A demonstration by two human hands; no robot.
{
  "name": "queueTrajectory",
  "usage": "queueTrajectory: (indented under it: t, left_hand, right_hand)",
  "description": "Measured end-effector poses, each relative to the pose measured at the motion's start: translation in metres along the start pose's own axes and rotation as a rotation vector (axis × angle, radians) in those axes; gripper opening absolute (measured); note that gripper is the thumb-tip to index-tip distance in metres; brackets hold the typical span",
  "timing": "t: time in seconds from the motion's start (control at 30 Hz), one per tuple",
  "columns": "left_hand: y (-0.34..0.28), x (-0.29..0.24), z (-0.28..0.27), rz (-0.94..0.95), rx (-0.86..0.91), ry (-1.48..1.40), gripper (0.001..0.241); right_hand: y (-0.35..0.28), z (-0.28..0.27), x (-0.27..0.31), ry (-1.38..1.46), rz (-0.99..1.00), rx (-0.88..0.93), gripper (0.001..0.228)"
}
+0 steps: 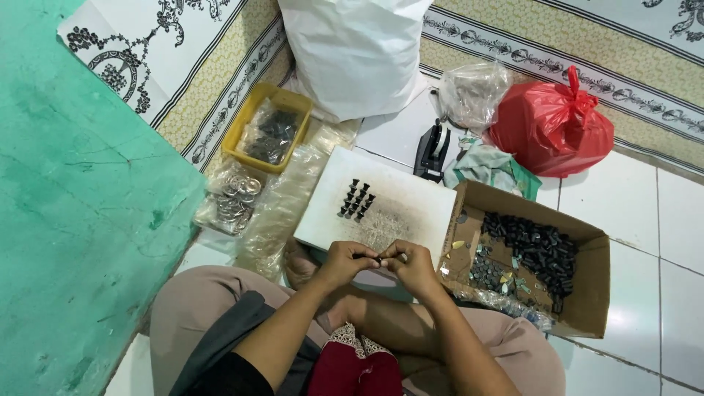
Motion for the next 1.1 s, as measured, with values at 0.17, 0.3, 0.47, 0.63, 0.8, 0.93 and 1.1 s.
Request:
queueTrajectory:
  t: [0.17, 0.3, 0.47, 0.63, 0.8, 0.93, 1.1]
  left_hand:
    - [-0.001, -0.004, 0.001, -0.001, -0.021, 0.002, 0.019]
    - [-0.006, -0.021, 0.004, -0.01, -0.088, -0.047, 0.021]
    - [-0.002, -0.018, 0.009, -0.017, -0.155, -0.014, 0.024]
    - [-0.003, -0.027, 0.01, 0.103, -0.19, 0.163, 0.024]
    - [-0.006, -0.05, 0.015, 0.292, -0.206, 0.373, 0.034]
    - [-0.005, -0.058, 0.023, 0.471, -0.141, 0.565, 0.036]
    - [-0.004, -0.062, 0.019, 0.39, -0.09, 0.597, 0.033]
  right_hand:
    - [0.0, 0.015, -0.02, -0.095, -0.066, -0.066, 0.007]
    - [0.0, 0.011, -0.025, -0.014, -0.061, -0.152, 0.007]
    - [-0.004, 0.001, -0.003, 0.156, -0.007, -0.176, 0.018]
    - [0.009, 0.0, -0.012, 0.14, -0.007, -0.204, 0.015]
    - [0.033, -0.025, 0.003, -0.039, -0.009, -0.283, 0.02]
    - [0.074, -0.024, -0.006, -0.062, -0.101, -0.367, 0.016]
    - [0.11, -0.009, 0.002, -0.163, -0.205, -0.44, 0.014]
Point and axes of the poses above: each hand's wrist, its own y-axis towards the middle knuckle, its own z-axis out of the palm, x = y × z, the point moved 2 cm from there along y, towards the middle knuckle, and after that the axes turned 5 degrees about x, right-handed, at the moved point
